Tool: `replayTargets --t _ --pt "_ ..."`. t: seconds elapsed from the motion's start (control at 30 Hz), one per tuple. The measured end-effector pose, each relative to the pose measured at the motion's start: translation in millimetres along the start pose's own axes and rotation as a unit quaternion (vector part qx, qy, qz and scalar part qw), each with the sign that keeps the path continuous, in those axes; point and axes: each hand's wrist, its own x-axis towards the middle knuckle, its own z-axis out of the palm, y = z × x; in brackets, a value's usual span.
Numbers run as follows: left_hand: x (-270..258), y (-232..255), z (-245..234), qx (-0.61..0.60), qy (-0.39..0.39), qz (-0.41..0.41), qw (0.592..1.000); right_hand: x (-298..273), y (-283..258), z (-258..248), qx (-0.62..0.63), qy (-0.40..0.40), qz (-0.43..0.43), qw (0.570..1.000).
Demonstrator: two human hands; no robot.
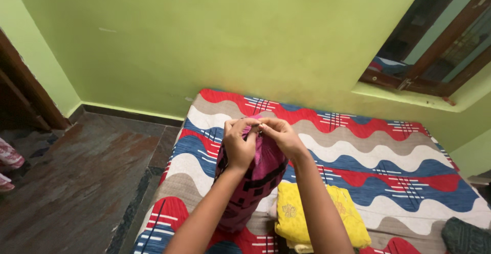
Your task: The person places a patterned bolster pillow cover onto a pillow, moves packaged linens from a sofa to a bed, and سپس puts several patterned pillowcases onto pillows on the bed.
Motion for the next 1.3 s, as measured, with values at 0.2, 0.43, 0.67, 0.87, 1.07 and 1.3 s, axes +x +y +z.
replayTargets --t 0.2,0.43,0.67,0.87,1.07,1.3 --pt "-5.9 10.9 -3.0 0.061 0.023 0.012 0.998 -5.4 9.2 11.0 0.121 0.152 -0.062 0.979" --pt "-7.8 -6.7 5.2 -0.015 0.026 -0.085 0.996 -15.7 -6.9 23.7 0.215 0.238 -0.130 0.938" --pt "-7.4 -13.9 3.0 0.017 0.016 -0.105 0.994 -44.8 -53.2 -7.5 0.065 0.260 -0.117 0.956" --pt "-0.8 -20.8 7.8 -0.046 -0.032 -0.173 0.983 -40.8 -22.3 12.8 -0.171 0.242 -0.011 0.955" --pt "7.2 -18.9 3.6 -0.037 -0.087 -0.175 0.980 -33.9 -13.0 57.7 -0.452 0.301 -0.095 0.834" --pt "8.6 -30.7 1.2 0.045 -0.147 -0.195 0.969 -21.0 -28.3 62.0 -0.427 0.272 -0.010 0.862"
